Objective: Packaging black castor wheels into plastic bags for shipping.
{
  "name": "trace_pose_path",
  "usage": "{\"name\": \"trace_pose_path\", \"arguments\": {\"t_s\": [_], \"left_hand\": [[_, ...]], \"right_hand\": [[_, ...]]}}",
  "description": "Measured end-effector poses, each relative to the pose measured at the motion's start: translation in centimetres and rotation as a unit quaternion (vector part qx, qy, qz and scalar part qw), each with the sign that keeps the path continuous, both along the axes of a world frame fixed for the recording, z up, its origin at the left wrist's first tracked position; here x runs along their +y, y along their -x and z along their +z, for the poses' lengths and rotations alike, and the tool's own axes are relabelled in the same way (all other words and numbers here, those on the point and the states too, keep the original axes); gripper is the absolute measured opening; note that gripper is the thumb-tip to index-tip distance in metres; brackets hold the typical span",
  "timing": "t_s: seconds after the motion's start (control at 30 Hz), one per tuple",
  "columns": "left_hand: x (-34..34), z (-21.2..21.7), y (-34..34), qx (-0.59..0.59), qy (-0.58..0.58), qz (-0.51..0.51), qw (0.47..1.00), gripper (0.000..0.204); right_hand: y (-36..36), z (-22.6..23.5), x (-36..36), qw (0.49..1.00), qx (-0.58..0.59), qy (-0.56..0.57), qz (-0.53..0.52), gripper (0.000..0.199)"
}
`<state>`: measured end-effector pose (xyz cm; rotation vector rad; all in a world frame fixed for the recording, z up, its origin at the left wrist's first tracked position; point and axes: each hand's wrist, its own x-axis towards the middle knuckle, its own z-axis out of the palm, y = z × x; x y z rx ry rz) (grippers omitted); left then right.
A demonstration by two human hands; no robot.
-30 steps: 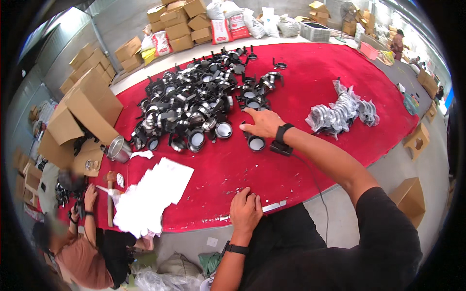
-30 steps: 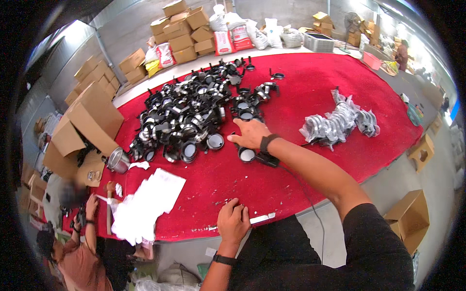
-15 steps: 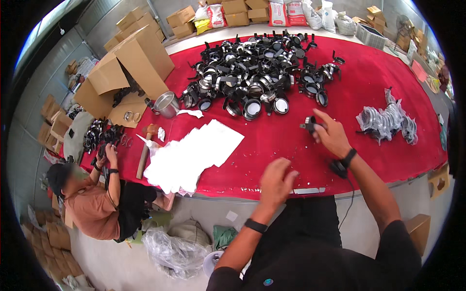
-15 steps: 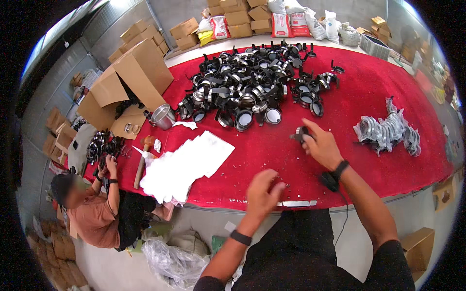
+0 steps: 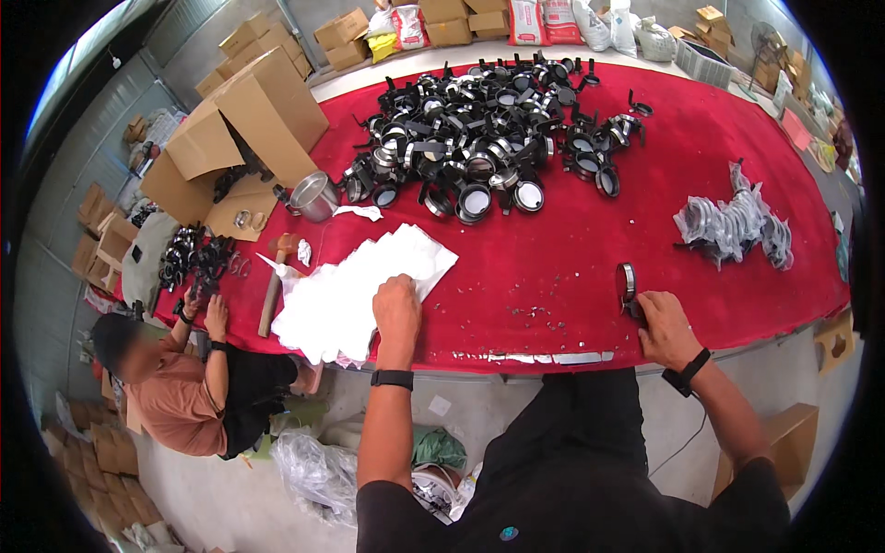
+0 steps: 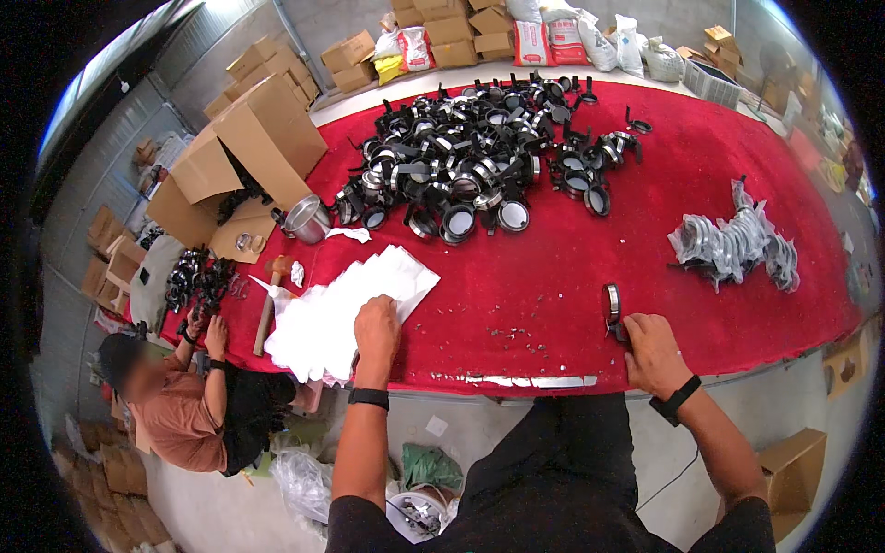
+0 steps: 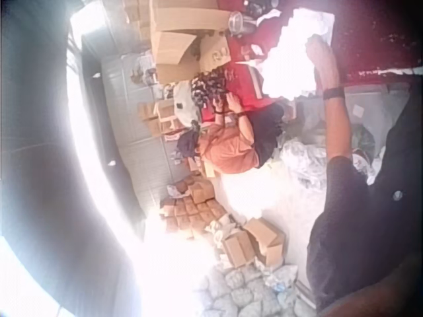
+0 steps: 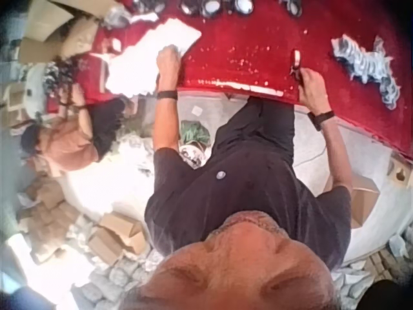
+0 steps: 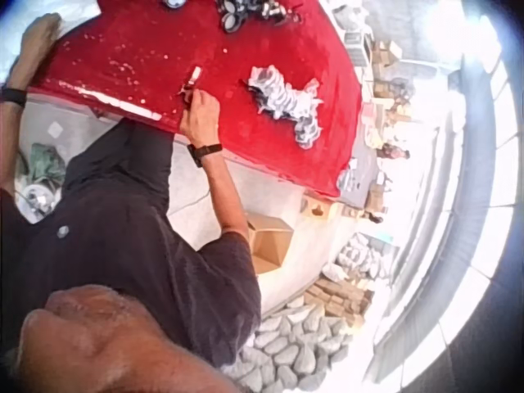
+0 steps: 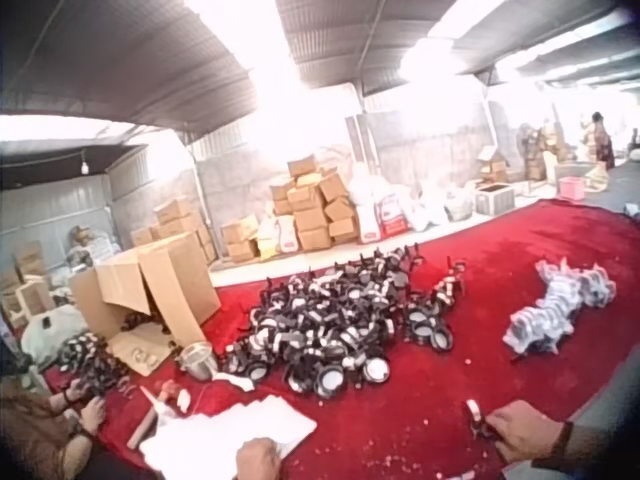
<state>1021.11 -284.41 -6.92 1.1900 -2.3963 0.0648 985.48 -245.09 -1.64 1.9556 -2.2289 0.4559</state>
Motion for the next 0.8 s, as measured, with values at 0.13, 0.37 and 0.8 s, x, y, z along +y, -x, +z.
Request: {"name": "trace_pose_path", "arguments": {"t_s": [0.13, 0.37, 0.8], "left_hand": [[1.3, 2.1, 0.3, 0.096, 0.014, -0.013, 0.995, 0.011], [1.9, 4.1, 1.0, 0.22, -0.217, 0.022, 0.951, 0.02], [10.0, 3.5, 7.7, 0.298, -0.223, -0.054, 0.927, 0.02]], "right_hand": [[-2.9, 0.9, -2.0, 0.996, -0.035, -0.025, -0.078, 0.084], [-1.1, -2.8, -3.5, 0.99, -0.041, -0.059, -0.118, 0.05], [-7.5, 0.9, -12.8, 0.731, -0.679, 0.073, -0.008, 0.073]]}}
